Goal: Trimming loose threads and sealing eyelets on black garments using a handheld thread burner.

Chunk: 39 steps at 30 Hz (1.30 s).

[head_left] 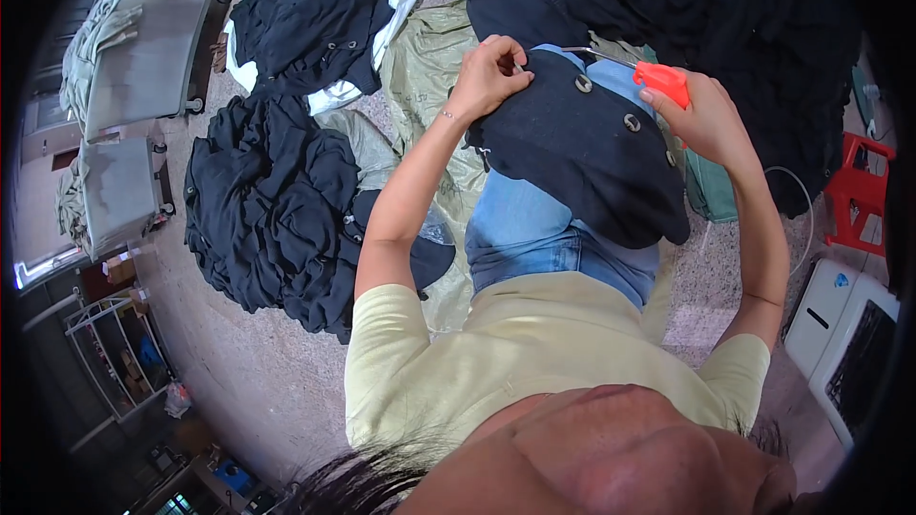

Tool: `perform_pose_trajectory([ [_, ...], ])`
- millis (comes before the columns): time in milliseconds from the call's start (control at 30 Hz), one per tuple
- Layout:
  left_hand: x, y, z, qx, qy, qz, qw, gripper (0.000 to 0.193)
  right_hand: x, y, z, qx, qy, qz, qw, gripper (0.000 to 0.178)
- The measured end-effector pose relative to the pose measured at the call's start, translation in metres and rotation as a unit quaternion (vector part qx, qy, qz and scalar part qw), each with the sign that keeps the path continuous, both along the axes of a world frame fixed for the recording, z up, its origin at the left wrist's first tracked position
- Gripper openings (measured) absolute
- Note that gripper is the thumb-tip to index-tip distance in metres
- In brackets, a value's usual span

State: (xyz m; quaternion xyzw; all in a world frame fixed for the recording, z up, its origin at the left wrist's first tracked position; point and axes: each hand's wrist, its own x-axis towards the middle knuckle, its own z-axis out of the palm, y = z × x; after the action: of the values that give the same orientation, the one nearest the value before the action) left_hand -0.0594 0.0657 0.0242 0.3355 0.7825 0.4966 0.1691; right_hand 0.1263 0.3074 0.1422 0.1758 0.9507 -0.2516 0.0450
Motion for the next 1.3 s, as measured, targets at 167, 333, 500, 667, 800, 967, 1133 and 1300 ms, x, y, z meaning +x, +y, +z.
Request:
perform_pose_trajectory([
  [167,0.005,-0.005,-0.006,-0.002,0.025,0.021,0.999,0.02,0.0,-0.008,0.006,0.003,-0.027,0.003,1.0,0.054],
  [333,0.004,-0.003,-0.008,0.021,0.064,-0.025,0.997,0.015,0.001,0.003,0.0,-0.108,-0.028,-0.018,0.994,0.049],
  [500,0.05,0.035,0.045,-0.068,0.254,-0.066,0.963,0.019,0.037,0.032,-0.012,-0.275,0.03,-0.046,0.96,0.035],
  [667,0.043,0.053,0.033,-0.158,0.22,-0.124,0.955,0.021,0.067,0.038,-0.013,-0.283,0.031,-0.062,0.957,0.035],
  [800,0.044,0.044,0.031,-0.105,0.128,-0.13,0.978,0.024,0.075,0.034,-0.023,-0.268,0.058,-0.065,0.959,0.036],
  [967,0.05,0.043,0.031,-0.097,0.108,-0.128,0.981,0.025,0.068,0.026,-0.028,-0.235,0.004,-0.067,0.97,0.032],
  [1133,0.063,0.059,0.044,-0.102,0.275,-0.142,0.945,0.022,0.089,0.036,-0.044,-0.312,0.054,-0.088,0.945,0.036],
  [1300,0.094,0.094,0.039,-0.129,0.269,-0.214,0.93,0.025,0.132,0.044,-0.046,-0.37,0.076,-0.155,0.913,0.038],
])
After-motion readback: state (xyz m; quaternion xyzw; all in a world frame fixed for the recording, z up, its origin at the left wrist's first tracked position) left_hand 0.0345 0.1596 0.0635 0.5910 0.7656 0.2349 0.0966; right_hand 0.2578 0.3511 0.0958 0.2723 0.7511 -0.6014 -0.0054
